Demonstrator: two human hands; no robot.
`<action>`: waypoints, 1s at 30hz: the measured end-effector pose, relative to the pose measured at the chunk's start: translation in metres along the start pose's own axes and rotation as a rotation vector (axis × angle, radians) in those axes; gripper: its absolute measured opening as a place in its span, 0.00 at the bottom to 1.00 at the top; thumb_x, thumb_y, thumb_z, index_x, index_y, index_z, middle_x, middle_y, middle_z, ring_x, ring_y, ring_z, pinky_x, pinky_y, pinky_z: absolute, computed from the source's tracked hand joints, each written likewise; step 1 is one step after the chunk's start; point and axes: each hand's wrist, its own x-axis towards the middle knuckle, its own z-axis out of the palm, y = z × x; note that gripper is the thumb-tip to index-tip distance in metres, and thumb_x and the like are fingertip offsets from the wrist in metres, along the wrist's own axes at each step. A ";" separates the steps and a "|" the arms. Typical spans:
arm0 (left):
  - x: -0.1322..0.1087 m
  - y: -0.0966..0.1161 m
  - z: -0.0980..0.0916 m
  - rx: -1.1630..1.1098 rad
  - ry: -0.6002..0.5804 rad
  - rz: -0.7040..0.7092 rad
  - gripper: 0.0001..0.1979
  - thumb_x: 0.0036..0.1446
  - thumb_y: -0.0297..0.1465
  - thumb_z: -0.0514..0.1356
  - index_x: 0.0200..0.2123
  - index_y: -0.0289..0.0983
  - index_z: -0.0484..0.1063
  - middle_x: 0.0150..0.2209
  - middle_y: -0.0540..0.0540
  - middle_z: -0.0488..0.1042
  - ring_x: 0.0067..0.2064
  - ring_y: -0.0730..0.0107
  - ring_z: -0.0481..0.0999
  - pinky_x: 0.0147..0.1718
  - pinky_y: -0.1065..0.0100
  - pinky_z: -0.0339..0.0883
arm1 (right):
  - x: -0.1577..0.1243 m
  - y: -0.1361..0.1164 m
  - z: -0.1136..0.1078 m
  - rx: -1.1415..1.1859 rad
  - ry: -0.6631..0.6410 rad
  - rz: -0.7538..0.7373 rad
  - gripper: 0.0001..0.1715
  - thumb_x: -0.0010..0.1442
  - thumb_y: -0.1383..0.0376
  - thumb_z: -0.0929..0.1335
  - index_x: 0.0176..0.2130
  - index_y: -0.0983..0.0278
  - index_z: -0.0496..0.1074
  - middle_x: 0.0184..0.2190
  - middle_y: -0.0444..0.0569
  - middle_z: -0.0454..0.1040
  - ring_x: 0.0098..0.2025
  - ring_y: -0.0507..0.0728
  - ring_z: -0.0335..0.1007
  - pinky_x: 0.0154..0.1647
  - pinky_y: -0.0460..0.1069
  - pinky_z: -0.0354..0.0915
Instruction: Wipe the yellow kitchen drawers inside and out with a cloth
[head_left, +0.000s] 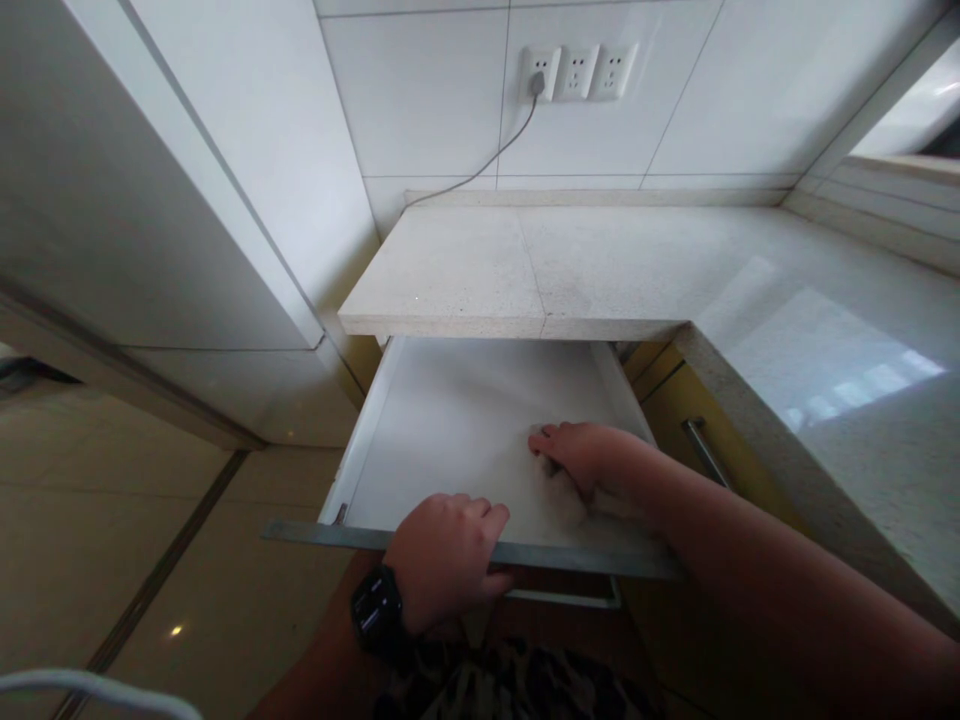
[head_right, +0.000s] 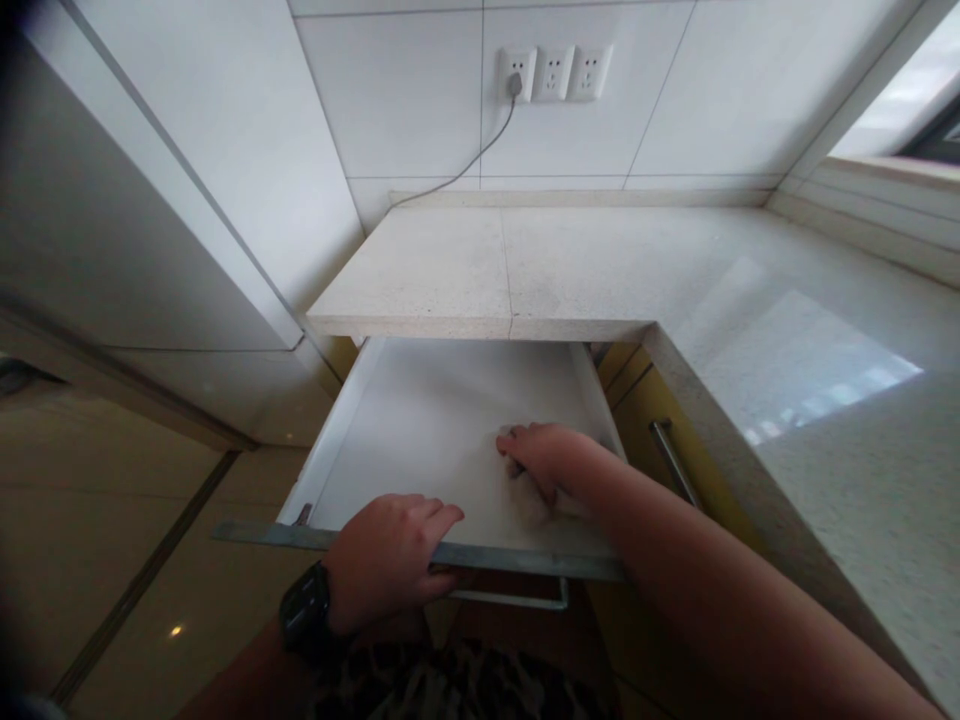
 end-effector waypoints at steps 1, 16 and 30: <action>0.000 0.000 0.000 0.002 0.003 0.002 0.19 0.57 0.48 0.62 0.44 0.42 0.72 0.38 0.45 0.79 0.41 0.53 0.78 0.38 0.57 0.69 | 0.001 0.014 -0.003 0.018 0.055 0.051 0.63 0.23 0.64 0.82 0.59 0.56 0.65 0.54 0.56 0.68 0.51 0.71 0.70 0.47 0.59 0.67; -0.001 0.002 -0.002 0.008 0.016 -0.019 0.17 0.56 0.47 0.62 0.40 0.40 0.72 0.37 0.44 0.79 0.39 0.54 0.79 0.36 0.58 0.69 | 0.018 -0.039 -0.012 0.075 -0.018 -0.174 0.62 0.24 0.55 0.82 0.59 0.53 0.65 0.54 0.52 0.67 0.51 0.68 0.68 0.47 0.56 0.66; -0.002 0.001 0.000 0.012 0.028 -0.007 0.20 0.56 0.49 0.62 0.44 0.41 0.72 0.38 0.44 0.80 0.40 0.53 0.79 0.37 0.58 0.69 | 0.010 0.027 -0.003 0.212 0.251 0.155 0.64 0.35 0.46 0.80 0.64 0.61 0.59 0.58 0.60 0.66 0.56 0.70 0.66 0.55 0.57 0.63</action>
